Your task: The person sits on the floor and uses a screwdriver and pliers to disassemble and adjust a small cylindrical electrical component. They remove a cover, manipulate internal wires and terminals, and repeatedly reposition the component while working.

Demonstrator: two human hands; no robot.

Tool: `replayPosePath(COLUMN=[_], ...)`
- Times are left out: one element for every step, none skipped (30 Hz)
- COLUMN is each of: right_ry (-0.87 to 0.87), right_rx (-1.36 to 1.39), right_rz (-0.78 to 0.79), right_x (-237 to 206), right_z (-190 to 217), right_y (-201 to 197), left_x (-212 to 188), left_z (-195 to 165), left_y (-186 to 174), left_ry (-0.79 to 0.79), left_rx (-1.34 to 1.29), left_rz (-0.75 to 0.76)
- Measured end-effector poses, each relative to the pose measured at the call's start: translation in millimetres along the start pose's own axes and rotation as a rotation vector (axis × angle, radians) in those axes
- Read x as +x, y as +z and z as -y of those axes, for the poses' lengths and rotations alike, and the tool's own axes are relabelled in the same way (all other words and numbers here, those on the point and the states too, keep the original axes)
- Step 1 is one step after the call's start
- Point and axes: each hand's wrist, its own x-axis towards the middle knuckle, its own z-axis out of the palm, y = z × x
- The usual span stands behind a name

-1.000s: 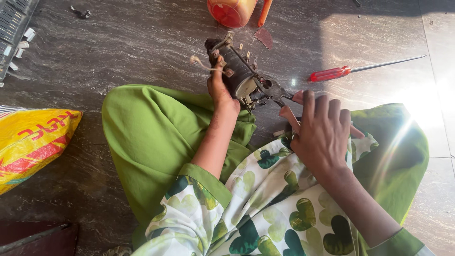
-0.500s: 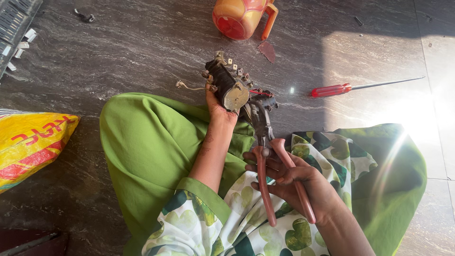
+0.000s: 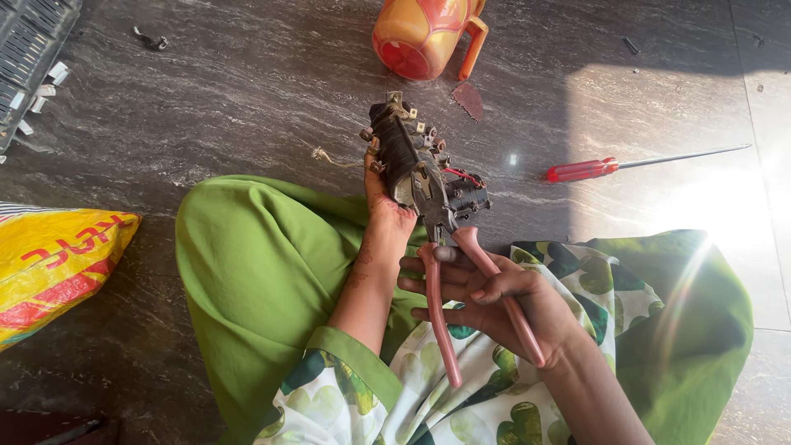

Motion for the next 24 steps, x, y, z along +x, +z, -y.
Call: replayPosePath(right_ry=[0.005,0.002,0.000,-0.002,-0.004,-0.005,-0.006,-0.006,-0.007,-0.009,-0.008,-0.006,0.002,0.002,-0.004,-0.014,-0.015,-0.012,-0.006,0.002,0.010,0.010,0.004,-0.003], right_rx=[0.013,0.020,0.026,0.032,0.039,0.048,0.058,0.064,0.068,0.072,0.064,0.057,0.055,0.059,0.056,0.049,0.053,0.059,0.068,0.078,0.088,0.092,0.104,0.114], right_rz=[0.032,0.021,0.007,-0.006,-0.007,-0.009,-0.011,0.001,0.013,0.025,0.013,0.000,-0.016,-0.011,-0.001,0.013,0.011,0.007,-0.001,0.006,0.014,0.027,0.053,0.079], right_x=[1.4,2.7,2.8,2.7,2.7,2.9,2.8,2.8,2.9,3.4,3.7,4.3,4.3,4.3,4.4,5.0,5.2,4.8,4.1,3.7,4.0,5.0,5.8,7.0], right_z=[1.3,1.6,2.3,2.2,2.0,1.3,0.3,-0.8,-1.5,-2.2,-2.6,-2.8,-3.0,-3.6,-3.1,-2.1,-0.8,-0.1,0.1,0.6,2.1,1.9,0.8,0.3], right_y=[0.1,0.7,1.1,1.7,2.1,2.8,3.2,3.7,3.9,4.3,4.4,4.6,4.5,4.6,4.2,3.7,2.7,1.7,0.5,-1.0,-3.1,-4.7,-6.5,-8.3], left_x=[0.3,0.7,0.8,1.1,1.9,2.8,3.2,3.1,2.8,2.3,1.3,0.4,-1.0,-3.4,-2.7,0.5,3.3,5.9,8.1,8.1,8.0,9.1,10.2,10.6], left_z=[0.7,0.4,0.5,0.5,0.6,0.0,-0.5,-1.1,-1.1,-1.4,-0.9,-0.1,0.9,1.3,1.6,1.1,0.8,0.0,-0.3,-0.3,0.0,-0.8,-1.2,-1.3], left_y=[0.3,0.4,0.1,-0.1,-0.1,0.1,0.1,0.0,0.1,0.2,0.3,0.4,0.1,-1.0,-0.5,1.2,2.4,3.0,3.2,1.7,0.4,0.2,0.4,0.8], left_ry=[-0.009,-0.018,-0.019,-0.020,-0.021,-0.030,-0.039,-0.048,-0.052,-0.056,-0.060,-0.050,-0.041,-0.031,-0.020,-0.007,0.005,-0.001,-0.008,-0.016,-0.023,-0.030,-0.036,-0.032], left_rx=[-0.021,-0.043,-0.034,-0.026,-0.017,-0.020,-0.023,-0.026,-0.019,-0.012,-0.006,-0.001,0.004,0.009,0.014,0.021,0.028,0.031,0.033,0.034,0.036,0.040,0.044,0.030], left_rz=[0.015,0.030,0.027,0.026,0.025,0.009,-0.010,-0.030,-0.011,0.008,0.026,0.021,0.009,-0.007,-0.013,-0.012,-0.012,0.016,0.039,0.054,0.069,0.095,0.129,0.105])
